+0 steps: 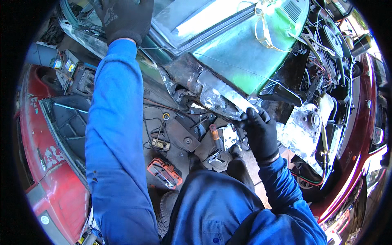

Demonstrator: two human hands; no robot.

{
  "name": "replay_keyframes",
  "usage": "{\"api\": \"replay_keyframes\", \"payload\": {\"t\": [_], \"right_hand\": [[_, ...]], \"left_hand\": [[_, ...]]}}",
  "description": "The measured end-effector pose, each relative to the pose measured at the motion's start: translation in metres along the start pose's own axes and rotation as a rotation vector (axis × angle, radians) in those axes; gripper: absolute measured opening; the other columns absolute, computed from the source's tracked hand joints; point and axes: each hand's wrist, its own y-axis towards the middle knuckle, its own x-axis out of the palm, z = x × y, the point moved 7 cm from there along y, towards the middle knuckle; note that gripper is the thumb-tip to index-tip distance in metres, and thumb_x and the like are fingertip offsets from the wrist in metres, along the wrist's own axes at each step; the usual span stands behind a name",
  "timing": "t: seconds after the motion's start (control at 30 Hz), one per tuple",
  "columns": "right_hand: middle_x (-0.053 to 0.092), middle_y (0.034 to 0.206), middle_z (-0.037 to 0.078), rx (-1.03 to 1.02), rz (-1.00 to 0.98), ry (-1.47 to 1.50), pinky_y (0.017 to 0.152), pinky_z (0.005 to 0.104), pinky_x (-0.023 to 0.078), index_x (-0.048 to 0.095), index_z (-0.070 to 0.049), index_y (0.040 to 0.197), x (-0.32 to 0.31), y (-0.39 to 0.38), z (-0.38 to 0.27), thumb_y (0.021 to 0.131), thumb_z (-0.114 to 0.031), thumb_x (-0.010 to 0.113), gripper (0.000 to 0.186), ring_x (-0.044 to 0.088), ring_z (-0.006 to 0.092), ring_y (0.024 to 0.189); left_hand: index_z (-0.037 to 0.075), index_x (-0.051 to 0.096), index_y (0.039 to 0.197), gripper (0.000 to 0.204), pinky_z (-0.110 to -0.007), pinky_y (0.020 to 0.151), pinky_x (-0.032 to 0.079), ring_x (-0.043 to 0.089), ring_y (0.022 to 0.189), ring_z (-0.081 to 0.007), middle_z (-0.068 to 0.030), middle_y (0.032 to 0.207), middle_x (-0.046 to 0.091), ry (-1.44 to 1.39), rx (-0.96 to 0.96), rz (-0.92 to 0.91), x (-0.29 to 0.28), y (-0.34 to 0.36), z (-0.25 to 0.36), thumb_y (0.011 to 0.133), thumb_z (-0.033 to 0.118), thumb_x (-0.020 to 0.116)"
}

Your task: The person cuts a rectangular metal sheet into a smaller piece using tin snips, then bends the piece into an L-shaped bracket. They test-fit the bracket against the car's windshield frame and make minor adjustments by hand.

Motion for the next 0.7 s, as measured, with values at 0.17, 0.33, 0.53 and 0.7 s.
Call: {"api": "replay_keyframes", "payload": {"t": [0.17, 0.33, 0.53, 0.7], "right_hand": [[0.075, 0.094, 0.012, -0.020, 0.014, 0.037, 0.078, 0.0346, 0.060, 0.067, 0.005, 0.117, -0.003, 0.005, 0.009, 0.104, -0.023, 0.071, 0.031, 0.074, 0.0216, 0.081], [0.075, 0.093, 0.011, -0.028, 0.010, 0.022, 0.077, 0.0342, 0.059, 0.069, 0.004, 0.116, -0.003, 0.015, 0.008, 0.103, -0.024, 0.072, 0.031, 0.073, 0.0202, 0.082], [0.074, 0.093, 0.011, -0.018, 0.071, 0.054, 0.077, 0.0326, 0.059, 0.068, 0.004, 0.118, 0.000, 0.014, 0.012, 0.102, -0.023, 0.073, 0.032, 0.072, 0.0194, 0.081], [0.073, 0.092, 0.010, -0.015, 0.079, 0.063, 0.076, 0.0305, 0.058, 0.067, 0.006, 0.121, 0.001, 0.016, 0.009, 0.101, -0.020, 0.073, 0.033, 0.071, 0.0179, 0.079]], "left_hand": [[0.009, 0.056, 0.152, 0.058, -0.049, 0.129, 0.024, 0.039, 0.151, -0.0410, -0.0229, 0.159, 0.049, 0.026, 0.047, 0.038, 0.000, 0.000, -0.003, 0.101, 0.036, 0.065], [0.009, 0.057, 0.151, 0.057, -0.050, 0.128, 0.025, 0.041, 0.150, -0.0412, -0.0222, 0.156, 0.052, -0.013, -0.007, 0.075, 0.006, -0.002, -0.007, 0.102, 0.036, 0.065], [0.010, 0.058, 0.151, 0.054, -0.050, 0.128, 0.022, 0.040, 0.150, -0.0395, -0.0216, 0.155, 0.053, -0.034, 0.071, 0.060, 0.009, -0.001, -0.012, 0.104, 0.036, 0.064], [0.010, 0.058, 0.151, 0.053, -0.049, 0.128, 0.022, 0.040, 0.152, -0.0378, -0.0205, 0.157, 0.052, -0.048, 0.071, 0.105, 0.010, -0.001, -0.014, 0.105, 0.036, 0.062]]}}
